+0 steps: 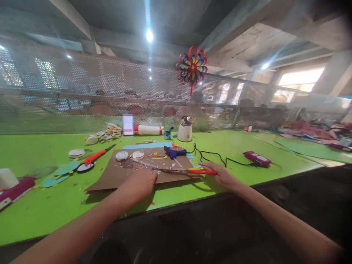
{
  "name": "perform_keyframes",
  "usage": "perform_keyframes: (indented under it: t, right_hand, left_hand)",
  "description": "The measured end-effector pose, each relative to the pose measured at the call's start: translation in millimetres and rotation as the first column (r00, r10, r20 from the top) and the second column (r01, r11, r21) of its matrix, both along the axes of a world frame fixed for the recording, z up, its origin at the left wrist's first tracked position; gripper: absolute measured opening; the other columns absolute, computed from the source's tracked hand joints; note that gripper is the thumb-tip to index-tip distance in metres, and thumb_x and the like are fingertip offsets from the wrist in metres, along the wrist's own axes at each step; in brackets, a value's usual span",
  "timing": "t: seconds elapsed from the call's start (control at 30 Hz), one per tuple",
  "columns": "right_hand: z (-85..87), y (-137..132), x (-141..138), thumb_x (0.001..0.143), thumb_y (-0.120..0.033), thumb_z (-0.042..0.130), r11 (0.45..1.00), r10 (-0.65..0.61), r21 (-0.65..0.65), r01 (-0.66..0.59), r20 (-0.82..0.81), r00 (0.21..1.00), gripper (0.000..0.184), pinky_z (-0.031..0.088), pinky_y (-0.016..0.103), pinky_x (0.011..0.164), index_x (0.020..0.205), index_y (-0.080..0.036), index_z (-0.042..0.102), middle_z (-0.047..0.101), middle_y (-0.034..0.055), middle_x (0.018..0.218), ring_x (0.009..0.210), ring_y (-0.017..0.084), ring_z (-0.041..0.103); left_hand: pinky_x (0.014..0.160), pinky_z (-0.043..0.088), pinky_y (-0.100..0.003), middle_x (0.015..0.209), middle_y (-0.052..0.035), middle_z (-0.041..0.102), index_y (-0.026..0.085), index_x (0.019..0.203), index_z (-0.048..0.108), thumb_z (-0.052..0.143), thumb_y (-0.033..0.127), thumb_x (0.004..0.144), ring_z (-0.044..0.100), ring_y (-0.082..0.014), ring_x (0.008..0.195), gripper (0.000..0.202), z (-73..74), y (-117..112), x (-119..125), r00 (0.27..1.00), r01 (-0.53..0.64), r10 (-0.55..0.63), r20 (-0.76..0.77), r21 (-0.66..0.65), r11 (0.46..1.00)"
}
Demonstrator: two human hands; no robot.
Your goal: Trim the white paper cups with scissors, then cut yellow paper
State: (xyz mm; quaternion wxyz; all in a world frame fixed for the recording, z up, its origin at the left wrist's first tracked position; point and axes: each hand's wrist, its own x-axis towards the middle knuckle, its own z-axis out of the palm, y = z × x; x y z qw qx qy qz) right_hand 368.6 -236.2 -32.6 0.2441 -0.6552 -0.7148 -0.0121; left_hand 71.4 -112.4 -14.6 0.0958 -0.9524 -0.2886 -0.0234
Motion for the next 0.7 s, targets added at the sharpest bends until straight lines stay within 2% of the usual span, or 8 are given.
perform_keyframes:
  t: [0.1,0.2,0.27,0.37,0.47,0.6,0.7]
  right_hand:
    - [-4.6,-3,7,0.095,-0.033,0.032,0.993,-0.067,0.085,0.076,-0.096,0.993,0.044,0.047,0.039,0.091,0.117,-0.013,0.064,0.068,0.0143,0.112,0.104,0.025,0.063]
    - [-9.8,-14,15,0.093,-0.039,0.033,0.974,-0.145,0.150,0.171,-0.171,0.975,0.046,0.047,0.044,0.092,0.114,-0.015,0.066,0.070,0.0131,0.111,0.107,0.028,0.062]
    - [-11.3,-26,21,0.092,-0.044,0.034,0.957,-0.193,0.176,0.232,-0.215,0.957,0.049,0.048,0.045,0.090,0.113,-0.016,0.068,0.072,0.0124,0.102,0.104,0.029,0.064]
    - [-8.4,-47,30,0.091,-0.051,0.032,0.934,-0.245,0.193,0.301,-0.265,0.932,0.056,0.052,0.043,0.082,0.109,-0.014,0.070,0.073,0.0105,0.077,0.089,0.029,0.068]
    - [-0.2,-64,35,0.089,-0.057,0.033,0.925,-0.265,0.194,0.327,-0.288,0.920,0.057,0.054,0.038,0.071,0.099,-0.018,0.073,0.068,0.0064,0.065,0.073,0.025,0.068]
    - [8.9,-74,35,0.085,-0.064,0.036,0.916,-0.266,0.223,0.335,-0.289,0.920,0.058,0.053,0.038,0.070,0.076,-0.020,0.073,0.067,0.0070,0.066,0.067,0.024,0.065]
    - [10.0,-76,35,0.086,-0.063,0.036,0.899,-0.270,0.263,0.350,-0.295,0.917,0.057,0.053,0.038,0.070,0.080,-0.021,0.073,0.069,0.0073,0.069,0.067,0.023,0.066]
  left_hand:
    - [0.071,0.051,-0.041,0.093,-0.0211,0.069,0.010,0.100,0.065,0.041,0.005,0.076,0.067,-0.0312,0.082,0.034,2.7,-4,4,0.998,-0.038,0.038,-0.046,-0.008,0.999]
    - [0.069,0.051,-0.040,0.086,-0.0219,0.069,0.008,0.092,0.067,0.043,0.005,0.075,0.068,-0.0314,0.079,0.029,6.4,-7,5,0.996,-0.066,0.065,-0.066,-0.008,0.998]
    - [0.069,0.051,-0.039,0.086,-0.0219,0.070,0.008,0.092,0.067,0.040,0.003,0.076,0.068,-0.0304,0.078,0.032,8.3,-7,6,0.995,-0.080,0.079,-0.064,-0.004,0.997]
    - [0.071,0.051,-0.038,0.088,-0.0205,0.070,0.008,0.092,0.067,0.038,0.004,0.077,0.068,-0.0286,0.079,0.034,14.0,-1,6,0.996,-0.079,0.079,-0.050,-0.001,0.997]
    - [0.072,0.050,-0.037,0.089,-0.0188,0.070,0.011,0.094,0.067,0.043,0.009,0.077,0.067,-0.0289,0.082,0.030,27.9,11,5,0.995,-0.091,0.091,-0.034,0.001,0.996]
    - [0.072,0.049,-0.037,0.099,-0.0178,0.069,0.015,0.101,0.066,0.034,0.019,0.085,0.065,-0.0285,0.087,0.035,51.5,32,4,0.990,-0.138,0.138,0.004,0.017,0.990]
    - [0.073,0.048,-0.036,0.098,-0.0162,0.070,0.017,0.103,0.066,0.034,0.027,0.087,0.065,-0.0281,0.085,0.036,59.8,44,2,0.985,-0.167,0.168,0.038,-0.023,0.986]
